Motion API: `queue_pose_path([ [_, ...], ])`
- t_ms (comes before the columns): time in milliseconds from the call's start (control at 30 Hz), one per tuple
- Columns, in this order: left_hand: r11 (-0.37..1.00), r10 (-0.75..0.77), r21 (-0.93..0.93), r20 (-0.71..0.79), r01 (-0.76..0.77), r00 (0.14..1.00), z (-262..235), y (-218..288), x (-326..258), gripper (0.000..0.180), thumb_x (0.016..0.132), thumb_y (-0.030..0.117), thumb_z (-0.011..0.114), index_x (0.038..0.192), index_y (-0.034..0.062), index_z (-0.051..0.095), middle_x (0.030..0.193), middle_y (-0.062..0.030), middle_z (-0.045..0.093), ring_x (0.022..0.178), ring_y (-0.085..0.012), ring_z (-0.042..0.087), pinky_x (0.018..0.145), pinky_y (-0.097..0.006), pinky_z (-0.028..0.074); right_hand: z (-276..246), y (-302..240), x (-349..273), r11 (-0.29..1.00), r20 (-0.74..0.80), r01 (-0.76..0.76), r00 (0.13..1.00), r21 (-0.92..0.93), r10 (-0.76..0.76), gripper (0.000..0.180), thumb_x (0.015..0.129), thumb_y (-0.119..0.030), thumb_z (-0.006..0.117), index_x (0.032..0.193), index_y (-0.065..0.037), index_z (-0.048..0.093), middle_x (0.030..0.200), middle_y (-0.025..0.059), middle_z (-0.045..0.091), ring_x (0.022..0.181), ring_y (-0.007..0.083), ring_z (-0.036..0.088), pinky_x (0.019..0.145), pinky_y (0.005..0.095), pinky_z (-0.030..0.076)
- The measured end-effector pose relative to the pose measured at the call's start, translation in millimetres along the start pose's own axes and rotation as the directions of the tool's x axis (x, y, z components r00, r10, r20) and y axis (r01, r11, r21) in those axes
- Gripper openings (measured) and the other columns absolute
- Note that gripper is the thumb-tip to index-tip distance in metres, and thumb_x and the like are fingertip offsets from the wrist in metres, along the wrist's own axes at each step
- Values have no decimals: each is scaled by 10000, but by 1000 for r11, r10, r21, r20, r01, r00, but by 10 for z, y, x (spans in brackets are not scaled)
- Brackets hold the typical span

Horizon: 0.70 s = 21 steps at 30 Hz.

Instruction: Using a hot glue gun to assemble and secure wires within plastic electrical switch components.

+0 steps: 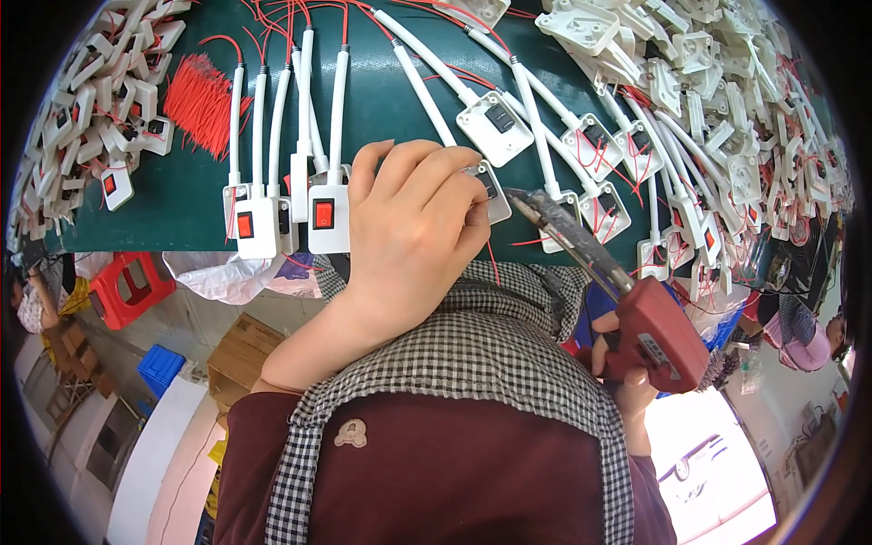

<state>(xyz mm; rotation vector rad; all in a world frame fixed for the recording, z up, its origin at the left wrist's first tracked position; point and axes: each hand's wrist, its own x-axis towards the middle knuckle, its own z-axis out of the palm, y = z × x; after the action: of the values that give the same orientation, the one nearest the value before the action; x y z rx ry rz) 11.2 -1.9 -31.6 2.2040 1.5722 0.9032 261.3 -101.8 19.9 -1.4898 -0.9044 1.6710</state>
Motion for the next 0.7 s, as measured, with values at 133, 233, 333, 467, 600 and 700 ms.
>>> queue_pose_path([
  [133, 1000, 2, 13, 3, -2, 1000, -19, 20, 18, 169, 616, 18, 682, 721, 79, 565, 944, -12, 631, 875, -219, 566, 790, -362, 387, 8, -29, 34, 999, -61, 24, 998, -47, -27, 877, 727, -620, 651, 1277, 19, 407, 1059, 195, 593, 579, 151, 523, 508, 240, 422],
  [233, 1000, -1, 3, 5, 1, 1000, -25, 19, 20, 167, 621, 18, 681, 724, 80, 565, 945, -13, 630, 884, -219, 566, 796, -367, 388, 47, -40, 62, 998, -118, 61, 991, -33, -65, 888, 711, -642, 649, 1231, 41, 422, 1047, 200, 593, 525, 153, 514, 469, 239, 413],
  [333, 1000, -6, 14, 33, 5, 999, -55, 46, 39, 162, 638, 29, 685, 739, 78, 568, 969, -19, 628, 899, -220, 563, 808, -381, 390, 3, -22, 87, 993, -138, 116, 984, 35, -110, 877, 706, -649, 647, 1169, 64, 432, 1000, 197, 594, 498, 152, 507, 444, 239, 404],
  [467, 999, 1, 53, 76, -5, 997, -170, 63, 77, 154, 663, 47, 690, 768, 73, 581, 995, -33, 624, 920, -222, 561, 836, -387, 394, 25, -23, 194, 949, -166, 286, 950, 133, -263, 835, 732, -617, 647, 1150, 63, 402, 949, 158, 555, 485, 150, 500, 422, 218, 396],
  [600, 996, 81, 30, 164, -87, 983, -524, -196, 387, 163, 726, 66, 669, 883, 56, 630, 1014, -77, 631, 940, -264, 569, 808, -364, 449, 13, -66, 287, 853, -137, 435, 900, 288, -413, 702, 740, -442, 738, 1127, 35, 399, 979, 131, 531, 512, 158, 509, 424, 217, 411],
  [700, 915, 194, 340, 98, -216, 976, -740, -809, 868, 152, 771, 64, 619, 920, 43, 638, 956, -77, 622, 919, -270, 564, 793, -366, 449, 64, -118, 309, 841, -132, 442, 897, 313, -423, 655, 724, -387, 767, 1090, 19, 406, 957, 108, 516, 552, 156, 522, 431, 218, 422],
])
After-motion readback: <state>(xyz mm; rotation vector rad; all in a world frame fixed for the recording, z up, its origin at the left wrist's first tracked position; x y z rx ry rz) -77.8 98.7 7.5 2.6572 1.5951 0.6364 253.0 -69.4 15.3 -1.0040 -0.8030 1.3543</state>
